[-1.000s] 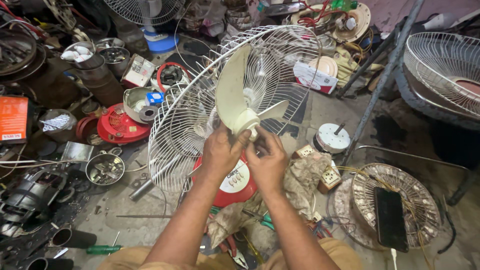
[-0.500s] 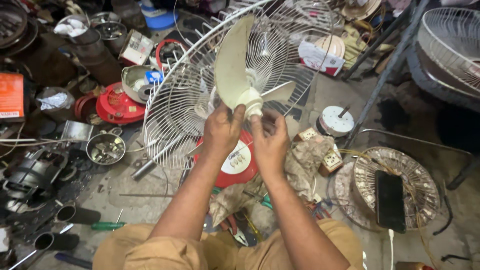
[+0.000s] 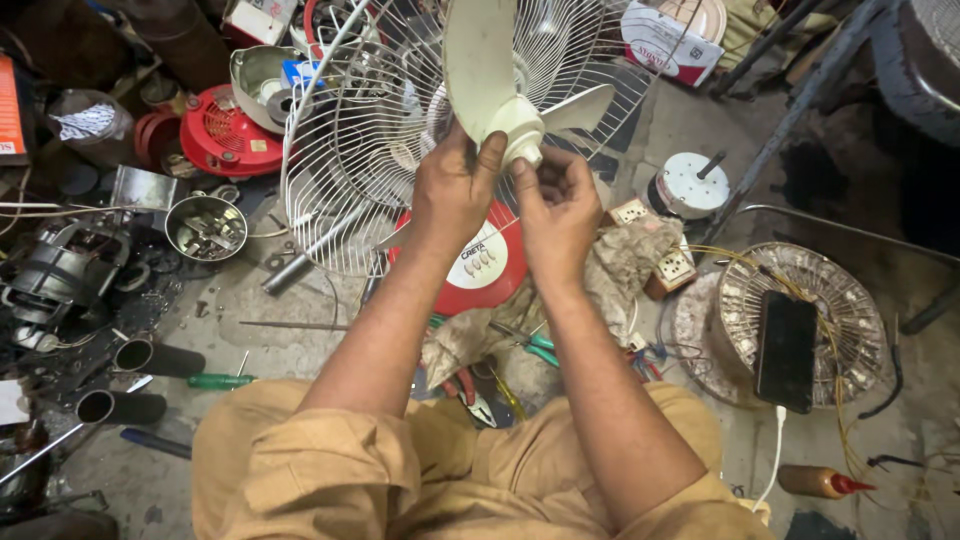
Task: The person assembles a table fan by placing the blade onto the motor shaft and then tightening the center cap by hand.
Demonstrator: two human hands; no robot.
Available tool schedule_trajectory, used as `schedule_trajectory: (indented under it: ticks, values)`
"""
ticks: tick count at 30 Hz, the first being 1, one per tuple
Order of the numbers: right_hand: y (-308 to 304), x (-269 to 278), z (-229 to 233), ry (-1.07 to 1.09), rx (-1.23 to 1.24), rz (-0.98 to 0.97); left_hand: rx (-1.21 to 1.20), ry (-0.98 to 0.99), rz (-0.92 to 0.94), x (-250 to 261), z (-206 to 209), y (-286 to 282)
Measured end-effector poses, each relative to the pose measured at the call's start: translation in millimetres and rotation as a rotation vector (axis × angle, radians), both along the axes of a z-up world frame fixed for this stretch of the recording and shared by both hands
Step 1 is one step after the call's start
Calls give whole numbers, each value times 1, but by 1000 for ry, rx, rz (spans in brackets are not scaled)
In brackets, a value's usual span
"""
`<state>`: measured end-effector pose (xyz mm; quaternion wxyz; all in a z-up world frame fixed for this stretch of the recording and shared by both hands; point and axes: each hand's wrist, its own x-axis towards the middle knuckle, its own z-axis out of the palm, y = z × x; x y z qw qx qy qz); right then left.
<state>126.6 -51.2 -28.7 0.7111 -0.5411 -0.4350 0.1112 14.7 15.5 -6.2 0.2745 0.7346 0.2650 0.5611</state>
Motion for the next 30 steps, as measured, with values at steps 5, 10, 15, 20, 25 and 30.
schedule_trajectory:
  ticks: [5, 10, 15, 20, 25, 30]
  values:
    - [-1, -2, 3, 47, 29, 37, 15, 12, 32, 1, -1, 0]
    - [-1, -3, 6, -80, -3, -21, -27, 10, 14, 2, 0, 1]
    - [-4, -3, -2, -94, 107, 39, 6, 15, 23, 1, 1, -1]
    - [0, -2, 6, -3, -116, -88, 13, 28, 38, -1, 9, -2]
    - [-13, -2, 22, -705, 137, -217, -16, 36, 32, -4, 12, -6]
    - [-18, -7, 34, -494, -27, -190, -76, 64, 44, -3, 13, -7]
